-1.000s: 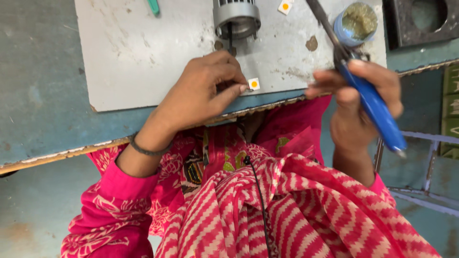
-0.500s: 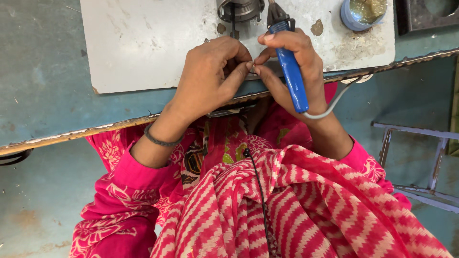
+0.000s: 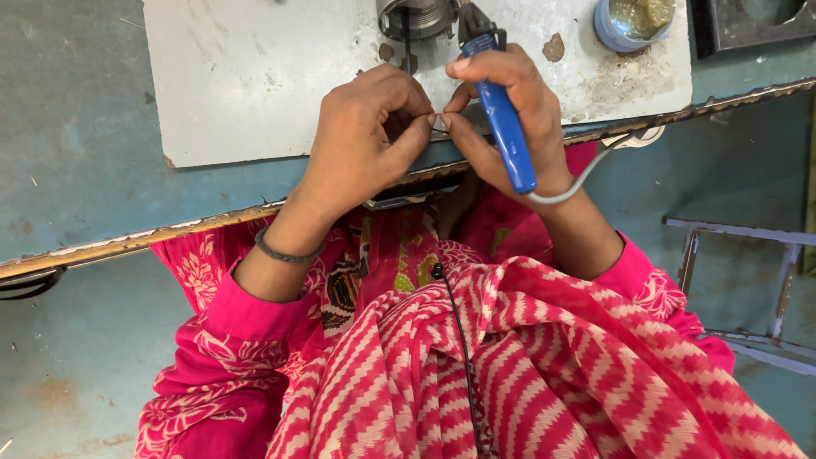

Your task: The person solders small LED chips onto wire leads at a workbench using a soldering iron, dipping wire ends into a flux cup and feeding solder. They use pliers to trim and handle wires and position the LED assembly against an aluminum heat sink housing, working on one unit at a time.

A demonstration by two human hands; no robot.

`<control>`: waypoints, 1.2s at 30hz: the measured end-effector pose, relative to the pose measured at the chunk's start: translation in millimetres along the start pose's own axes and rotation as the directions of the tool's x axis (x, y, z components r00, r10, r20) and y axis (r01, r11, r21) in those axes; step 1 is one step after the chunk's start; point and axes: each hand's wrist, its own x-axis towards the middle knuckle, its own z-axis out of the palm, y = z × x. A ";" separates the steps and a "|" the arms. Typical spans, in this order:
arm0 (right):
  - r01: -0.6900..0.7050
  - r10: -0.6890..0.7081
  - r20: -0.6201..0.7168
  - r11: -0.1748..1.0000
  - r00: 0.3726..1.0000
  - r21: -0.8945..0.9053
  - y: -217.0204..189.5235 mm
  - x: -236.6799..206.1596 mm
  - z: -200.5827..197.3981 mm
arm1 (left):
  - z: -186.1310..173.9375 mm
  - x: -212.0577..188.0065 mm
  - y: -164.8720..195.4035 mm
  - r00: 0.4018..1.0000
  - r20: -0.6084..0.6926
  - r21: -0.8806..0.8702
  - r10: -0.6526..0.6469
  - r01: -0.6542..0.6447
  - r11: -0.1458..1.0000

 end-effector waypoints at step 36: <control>-0.017 0.010 -0.161 0.999 0.987 -0.044 7.5 -4.6 1.7 | 5.1 5.2 7.2 0.995 -0.002 0.016 -0.097 0.097 0.995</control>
